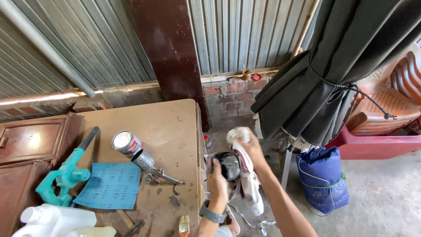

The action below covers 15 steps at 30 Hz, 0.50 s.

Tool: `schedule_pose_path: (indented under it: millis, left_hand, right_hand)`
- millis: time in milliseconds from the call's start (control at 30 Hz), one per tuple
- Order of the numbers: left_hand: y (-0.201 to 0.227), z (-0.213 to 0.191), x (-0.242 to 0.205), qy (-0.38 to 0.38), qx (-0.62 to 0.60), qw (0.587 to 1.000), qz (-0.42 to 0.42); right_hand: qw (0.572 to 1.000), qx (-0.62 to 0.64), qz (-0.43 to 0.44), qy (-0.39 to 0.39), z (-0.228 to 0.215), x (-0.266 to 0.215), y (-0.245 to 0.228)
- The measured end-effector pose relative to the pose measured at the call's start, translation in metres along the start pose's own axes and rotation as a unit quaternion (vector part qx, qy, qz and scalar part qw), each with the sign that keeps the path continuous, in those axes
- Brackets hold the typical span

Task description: Disassembling and cleaning the various components of a paint spray gun using a cloth and cleaning solution.

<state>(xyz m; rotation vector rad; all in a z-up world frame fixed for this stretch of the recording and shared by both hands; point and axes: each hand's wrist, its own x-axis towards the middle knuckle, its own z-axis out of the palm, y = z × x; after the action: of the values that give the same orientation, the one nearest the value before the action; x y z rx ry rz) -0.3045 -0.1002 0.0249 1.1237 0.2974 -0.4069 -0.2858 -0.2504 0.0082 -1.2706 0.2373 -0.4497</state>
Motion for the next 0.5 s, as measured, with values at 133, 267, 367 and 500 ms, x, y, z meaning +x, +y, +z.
schedule_pose_path:
  millis: [133,267,367,500]
  left_hand:
    - [0.007,-0.014,0.023,0.087,-0.135,0.985,-0.054]
    - [0.028,-0.026,0.024,-0.037,-0.145,0.989,-0.002]
    - [0.026,-0.035,0.043,0.002,-0.134,0.989,0.064]
    - [0.035,-0.038,0.05,0.083,0.097,0.968,0.218]
  right_hand:
    - [0.978,-0.011,0.11,0.177,-0.014,0.007,-0.014]
    - [0.966,0.025,0.132,0.223,-0.024,0.0,0.008]
    - [0.953,0.027,0.187,0.239,-0.014,-0.001,0.013]
    - [0.927,0.071,0.26,0.261,-0.003,0.0,0.02]
